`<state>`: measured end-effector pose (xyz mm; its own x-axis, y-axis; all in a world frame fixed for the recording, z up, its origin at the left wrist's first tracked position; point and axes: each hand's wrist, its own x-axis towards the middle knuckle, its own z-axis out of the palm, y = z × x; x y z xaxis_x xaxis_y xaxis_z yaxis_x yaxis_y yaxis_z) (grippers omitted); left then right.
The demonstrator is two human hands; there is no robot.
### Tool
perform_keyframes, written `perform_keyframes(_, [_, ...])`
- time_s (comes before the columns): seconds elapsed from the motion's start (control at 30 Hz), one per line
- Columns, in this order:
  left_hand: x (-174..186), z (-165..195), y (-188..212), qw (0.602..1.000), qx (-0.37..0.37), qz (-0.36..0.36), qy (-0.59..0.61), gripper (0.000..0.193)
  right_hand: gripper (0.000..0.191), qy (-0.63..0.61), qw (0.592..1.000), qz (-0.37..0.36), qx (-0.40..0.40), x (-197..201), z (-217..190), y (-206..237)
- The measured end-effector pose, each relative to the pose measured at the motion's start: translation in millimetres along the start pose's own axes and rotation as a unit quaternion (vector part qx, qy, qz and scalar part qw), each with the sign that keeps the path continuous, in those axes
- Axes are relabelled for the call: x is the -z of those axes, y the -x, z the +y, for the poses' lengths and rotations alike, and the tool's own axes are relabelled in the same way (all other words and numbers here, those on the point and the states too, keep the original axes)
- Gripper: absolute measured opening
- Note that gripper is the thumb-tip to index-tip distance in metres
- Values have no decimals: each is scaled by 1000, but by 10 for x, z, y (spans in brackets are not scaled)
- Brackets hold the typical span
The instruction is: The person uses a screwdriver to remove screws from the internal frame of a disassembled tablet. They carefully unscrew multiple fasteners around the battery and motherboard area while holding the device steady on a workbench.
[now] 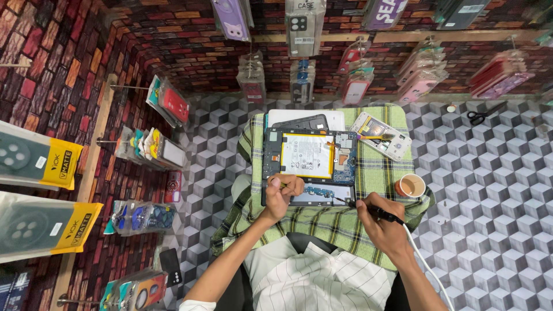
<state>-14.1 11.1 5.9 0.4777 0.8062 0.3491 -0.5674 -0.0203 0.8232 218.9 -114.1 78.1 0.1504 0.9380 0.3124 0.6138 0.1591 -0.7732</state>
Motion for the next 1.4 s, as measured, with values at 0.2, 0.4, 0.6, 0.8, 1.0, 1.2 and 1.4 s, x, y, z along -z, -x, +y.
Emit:
perform_keyframes(0.2, [-1,-3,7,1000,2,-2,3,58,27,1,1000,-2,-4,3,6,3])
perform_keyframes(0.4, [8,-17,5,1000,-1,-4,2,58,27,10,1000,-3,-17,0,3,-6])
perform_keyframes(0.6, [17,-19,1,1000,-5,-7,-1,58,28,16,1000,-1,-25,-14,-11,2])
perform_keyframes(0.8, [19,-36,3,1000,-6,-6,9,57,26,1,1000,-9,-18,-3,-3,4])
perform_keyframes(1.0, [32,-45,3,1000,-4,-5,8,57,25,10,1000,22,12,-46,30,2])
perform_keyframes(1.2, [15,-34,9,1000,1,-2,11,58,24,23,999,34,33,-54,41,4])
perform_keyframes(1.4, [0,4,6,1000,3,-1,-10,59,25,14,999,27,20,-55,33,-3])
